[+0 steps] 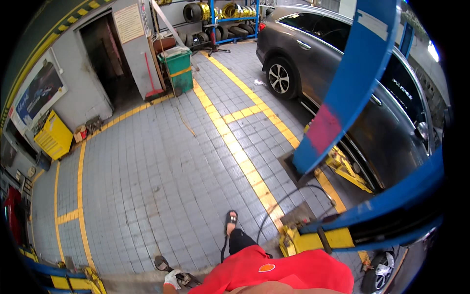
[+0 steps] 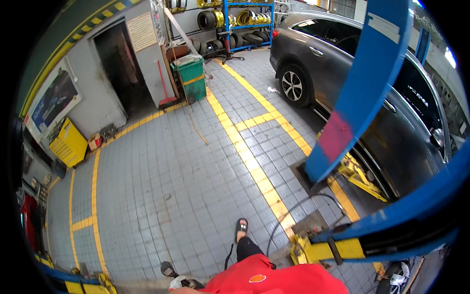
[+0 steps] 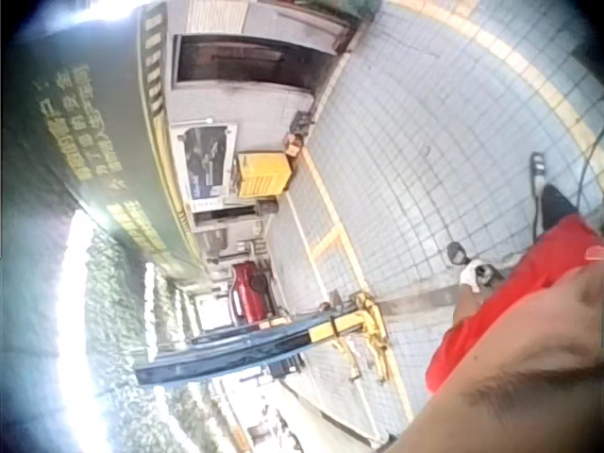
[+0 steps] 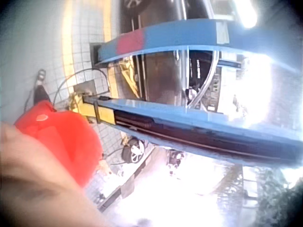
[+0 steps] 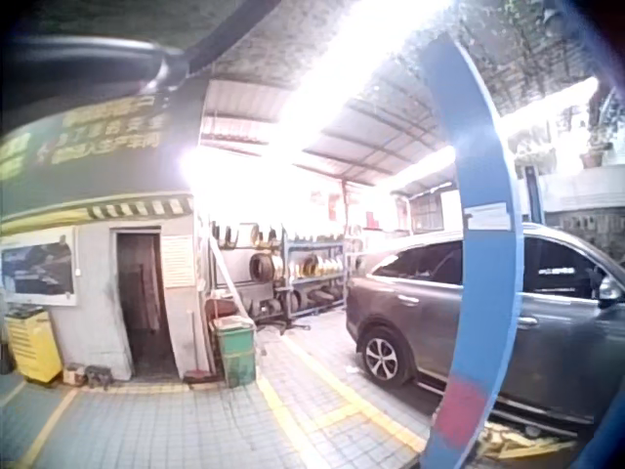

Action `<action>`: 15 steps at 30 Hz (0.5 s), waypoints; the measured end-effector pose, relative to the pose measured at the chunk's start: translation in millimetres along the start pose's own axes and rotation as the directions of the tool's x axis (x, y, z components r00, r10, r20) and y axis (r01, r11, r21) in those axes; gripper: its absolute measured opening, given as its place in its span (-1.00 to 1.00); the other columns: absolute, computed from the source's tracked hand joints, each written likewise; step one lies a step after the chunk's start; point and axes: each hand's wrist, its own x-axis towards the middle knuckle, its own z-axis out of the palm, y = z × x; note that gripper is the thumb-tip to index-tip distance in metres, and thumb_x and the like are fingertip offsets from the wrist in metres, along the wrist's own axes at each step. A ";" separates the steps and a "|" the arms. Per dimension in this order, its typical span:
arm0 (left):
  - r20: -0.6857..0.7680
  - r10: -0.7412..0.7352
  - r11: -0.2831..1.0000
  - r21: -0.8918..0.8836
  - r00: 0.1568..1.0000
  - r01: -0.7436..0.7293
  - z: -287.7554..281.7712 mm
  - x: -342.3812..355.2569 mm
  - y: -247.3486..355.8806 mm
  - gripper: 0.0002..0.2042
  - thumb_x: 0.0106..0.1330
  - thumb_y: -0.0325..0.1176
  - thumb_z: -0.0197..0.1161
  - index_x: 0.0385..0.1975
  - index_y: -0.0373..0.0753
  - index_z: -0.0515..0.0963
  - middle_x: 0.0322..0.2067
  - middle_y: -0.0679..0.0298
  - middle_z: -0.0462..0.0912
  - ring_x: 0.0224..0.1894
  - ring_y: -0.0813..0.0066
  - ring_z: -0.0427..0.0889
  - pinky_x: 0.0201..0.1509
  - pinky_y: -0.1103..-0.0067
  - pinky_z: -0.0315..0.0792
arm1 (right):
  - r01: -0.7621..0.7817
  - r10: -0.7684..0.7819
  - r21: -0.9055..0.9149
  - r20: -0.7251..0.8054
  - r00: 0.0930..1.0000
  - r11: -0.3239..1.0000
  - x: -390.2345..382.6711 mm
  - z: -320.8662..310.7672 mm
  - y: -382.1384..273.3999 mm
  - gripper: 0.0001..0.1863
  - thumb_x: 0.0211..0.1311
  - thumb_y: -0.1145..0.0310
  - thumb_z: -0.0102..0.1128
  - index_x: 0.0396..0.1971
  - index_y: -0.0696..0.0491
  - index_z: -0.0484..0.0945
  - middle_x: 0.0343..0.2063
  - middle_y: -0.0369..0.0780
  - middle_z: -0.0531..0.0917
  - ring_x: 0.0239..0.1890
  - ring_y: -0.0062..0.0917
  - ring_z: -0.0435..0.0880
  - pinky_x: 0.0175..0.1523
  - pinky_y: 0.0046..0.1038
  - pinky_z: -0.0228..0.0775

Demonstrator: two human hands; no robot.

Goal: The person uses a power impact wrench to remove bolts from a car suspension assembly clamped in a blue stand. They then use a hammer to separate components and continue disassembling the assembly by hand and with the wrench.

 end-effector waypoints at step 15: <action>-0.021 -0.184 0.953 0.240 0.983 0.184 272.2 412.7 606.4 -0.79 0.21 -0.21 0.42 -0.38 -0.24 0.73 -0.43 0.22 0.74 -0.42 0.29 0.66 -0.31 0.30 0.54 | 0.699 -0.496 0.075 -0.651 0.575 0.711 -156.9 -801.9 -677.5 -0.29 0.20 -0.14 0.21 0.15 0.15 0.59 0.00 0.11 0.72 0.09 -0.11 0.70 0.16 -0.21 0.49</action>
